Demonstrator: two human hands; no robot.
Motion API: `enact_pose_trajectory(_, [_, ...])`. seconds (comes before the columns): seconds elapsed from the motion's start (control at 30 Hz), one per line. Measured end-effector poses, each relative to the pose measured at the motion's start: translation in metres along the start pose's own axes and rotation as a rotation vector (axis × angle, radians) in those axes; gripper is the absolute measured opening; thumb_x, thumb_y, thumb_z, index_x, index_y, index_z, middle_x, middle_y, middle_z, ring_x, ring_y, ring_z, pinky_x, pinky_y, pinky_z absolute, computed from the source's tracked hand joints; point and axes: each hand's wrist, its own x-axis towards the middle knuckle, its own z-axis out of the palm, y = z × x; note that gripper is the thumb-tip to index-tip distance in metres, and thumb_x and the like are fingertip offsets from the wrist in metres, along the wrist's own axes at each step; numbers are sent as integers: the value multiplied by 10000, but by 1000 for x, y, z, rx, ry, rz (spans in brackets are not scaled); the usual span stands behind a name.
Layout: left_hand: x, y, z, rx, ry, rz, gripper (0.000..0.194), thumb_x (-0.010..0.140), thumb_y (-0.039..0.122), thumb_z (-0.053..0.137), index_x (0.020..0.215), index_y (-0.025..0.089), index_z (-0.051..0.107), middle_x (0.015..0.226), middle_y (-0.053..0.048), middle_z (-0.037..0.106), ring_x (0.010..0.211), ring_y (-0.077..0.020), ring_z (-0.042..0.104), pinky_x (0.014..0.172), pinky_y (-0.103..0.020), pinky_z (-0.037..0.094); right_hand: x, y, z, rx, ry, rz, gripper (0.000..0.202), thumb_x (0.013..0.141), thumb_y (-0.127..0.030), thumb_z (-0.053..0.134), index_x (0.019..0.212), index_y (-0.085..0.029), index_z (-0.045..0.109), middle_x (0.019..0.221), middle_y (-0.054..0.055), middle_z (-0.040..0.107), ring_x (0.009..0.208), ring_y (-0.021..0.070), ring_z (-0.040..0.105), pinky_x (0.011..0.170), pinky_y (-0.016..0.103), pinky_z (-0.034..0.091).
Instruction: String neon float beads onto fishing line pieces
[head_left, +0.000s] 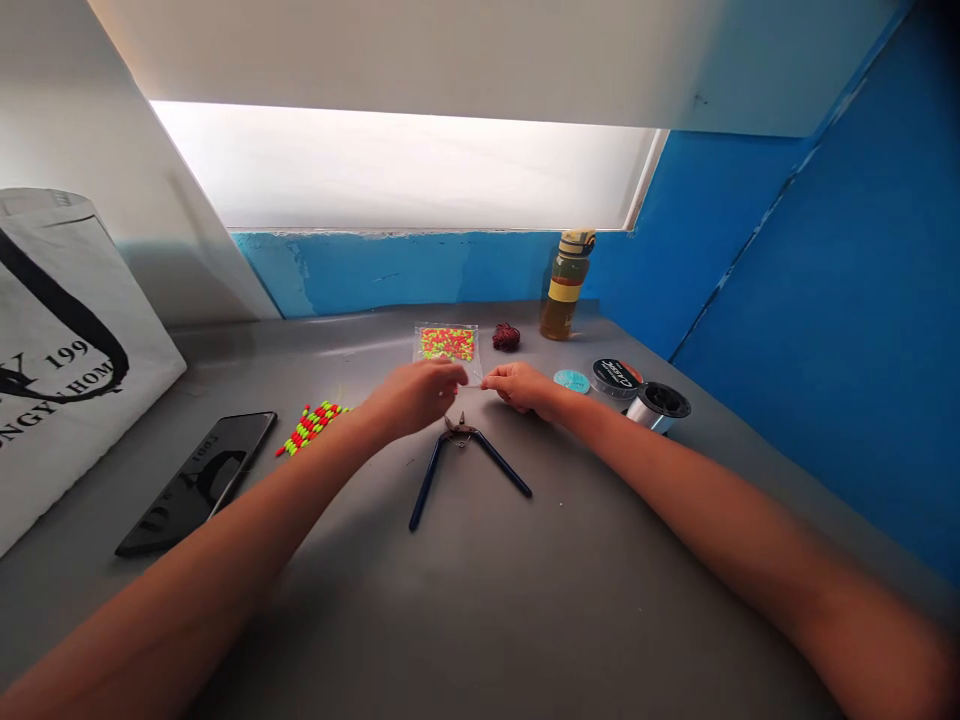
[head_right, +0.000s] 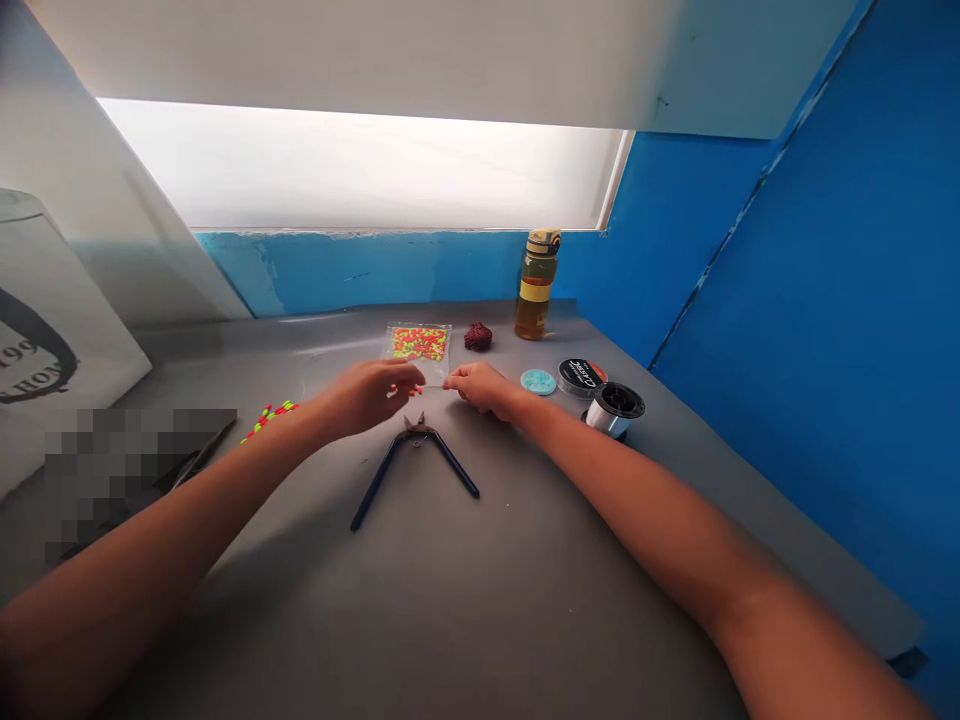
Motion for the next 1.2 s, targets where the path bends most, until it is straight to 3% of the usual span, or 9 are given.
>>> enact_pose_trajectory(0.07, [-1,-16,6,78,56,-121,251,873,199,486,975,218,714,984,-64,701,811,-208,632,704,-304,417,1,0,0,-12,-5,10,170,838,-347,618,803,-182,597,565,-49,391,455,87,295,400,244,198])
enact_pose_trajectory(0.2, [-5,-33,29,21,40,-187,185,870,268,528,923,223,699,988,-57,677,764,-193,615,652,-296,379,4,3,0,-37,-13,18,194,838,-378,621,815,-186,603,573,-50,395,462,87,307,398,243,199])
enact_pose_trajectory(0.47, [-4,-41,44,-105,117,-224,176,886,324,539,889,227,686,903,-32,656,794,-189,594,668,-291,376,4,2,0,-5,-54,16,189,820,-372,655,848,-189,617,576,-58,394,459,85,288,406,249,194])
enact_pose_trajectory(0.7, [-4,-38,46,-153,146,-236,204,892,361,539,895,216,682,993,-47,665,765,-177,591,682,-297,396,4,3,2,-76,-45,2,208,810,-390,641,854,-187,630,578,-51,422,466,90,296,434,256,198])
enact_pose_trajectory(0.87, [0,-27,42,-426,239,-401,242,886,397,540,932,191,658,869,-31,699,712,-169,590,722,-295,450,2,1,15,-144,266,-155,250,831,-406,568,814,-166,638,621,-30,501,562,116,387,549,265,299])
enact_pose_trajectory(0.93, [1,-27,42,-442,243,-388,229,864,372,560,942,188,672,908,-38,704,726,-169,595,736,-296,460,3,2,21,-150,335,-192,258,829,-403,556,807,-159,638,654,-21,532,606,126,421,592,269,321])
enact_pose_trajectory(1.07, [-2,-30,41,-370,191,-288,205,822,301,578,905,192,731,979,-57,668,765,-167,597,773,-300,463,4,4,21,-151,269,-187,252,810,-397,568,780,-155,633,665,-20,532,623,128,424,591,265,316])
enact_pose_trajectory(1.2, [-2,-32,36,-336,113,-294,195,796,301,617,870,202,767,892,-50,661,777,-181,601,768,-297,463,5,5,14,-104,145,-131,248,820,-397,566,818,-161,642,633,-38,474,556,109,354,520,256,260])
